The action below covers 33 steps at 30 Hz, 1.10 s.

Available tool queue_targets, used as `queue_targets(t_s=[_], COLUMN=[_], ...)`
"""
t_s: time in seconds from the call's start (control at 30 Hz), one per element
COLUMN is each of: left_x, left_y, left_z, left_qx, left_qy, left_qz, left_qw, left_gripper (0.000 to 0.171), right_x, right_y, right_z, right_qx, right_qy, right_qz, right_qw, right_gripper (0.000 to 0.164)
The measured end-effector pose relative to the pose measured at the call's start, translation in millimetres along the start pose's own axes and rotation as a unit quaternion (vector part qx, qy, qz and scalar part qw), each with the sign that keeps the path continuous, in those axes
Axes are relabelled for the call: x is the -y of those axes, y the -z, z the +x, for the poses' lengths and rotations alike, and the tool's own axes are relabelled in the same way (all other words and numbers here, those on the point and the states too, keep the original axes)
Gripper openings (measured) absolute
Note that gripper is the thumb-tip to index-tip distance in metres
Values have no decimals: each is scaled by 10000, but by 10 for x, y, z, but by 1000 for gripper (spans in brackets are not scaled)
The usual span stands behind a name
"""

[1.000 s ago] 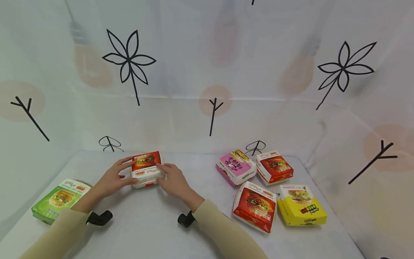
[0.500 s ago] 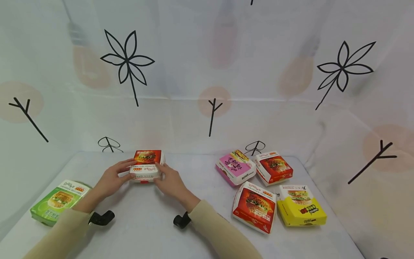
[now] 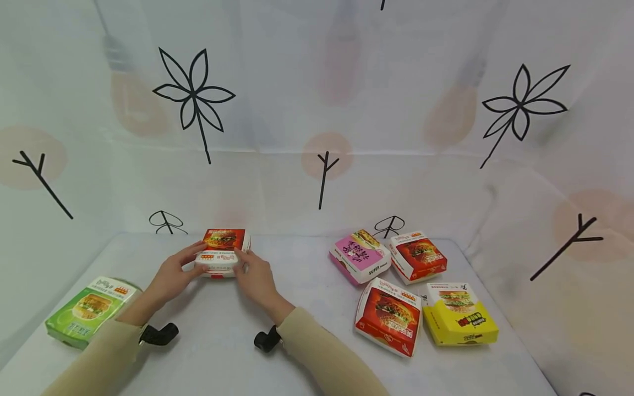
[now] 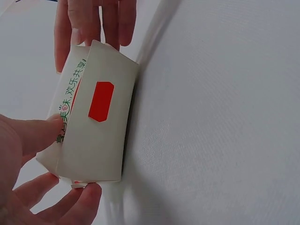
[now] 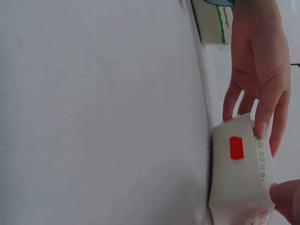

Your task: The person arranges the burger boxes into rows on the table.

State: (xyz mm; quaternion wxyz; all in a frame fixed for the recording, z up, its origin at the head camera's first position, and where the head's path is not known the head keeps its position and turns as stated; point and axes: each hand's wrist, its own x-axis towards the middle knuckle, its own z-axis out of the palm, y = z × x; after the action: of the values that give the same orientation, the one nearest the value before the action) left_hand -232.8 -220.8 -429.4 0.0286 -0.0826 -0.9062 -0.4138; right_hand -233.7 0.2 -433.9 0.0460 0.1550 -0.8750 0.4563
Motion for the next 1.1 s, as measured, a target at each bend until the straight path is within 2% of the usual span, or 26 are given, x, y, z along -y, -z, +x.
queue_targets(t_s=[0.27, 0.53, 0.73, 0.93, 1.1], left_x=[27, 33, 32, -3, -56], left_y=[-13, -25, -17, 66, 184], left_z=[10, 4, 14, 10, -55], left_qx=[15, -4, 16, -2, -142], left_qy=[41, 90, 129, 129, 204], left_qz=[50, 82, 86, 243, 381], left_qw=[10000, 9999, 9999, 9996, 9990], left_gripper=[62, 62, 63, 61, 60], right_x=[23, 28, -2, -10, 25], right_y=[-19, -28, -6, 39, 95], right_z=[9, 27, 49, 64, 43], right_qx=[-403, -431, -444, -371, -377], right_qy=[59, -115, -55, -34, -102], right_qz=[-18, -120, -171, -75, 31], right_qw=[9992, 9989, 9989, 9993, 9992], right_gripper=[37, 36, 36, 36, 34])
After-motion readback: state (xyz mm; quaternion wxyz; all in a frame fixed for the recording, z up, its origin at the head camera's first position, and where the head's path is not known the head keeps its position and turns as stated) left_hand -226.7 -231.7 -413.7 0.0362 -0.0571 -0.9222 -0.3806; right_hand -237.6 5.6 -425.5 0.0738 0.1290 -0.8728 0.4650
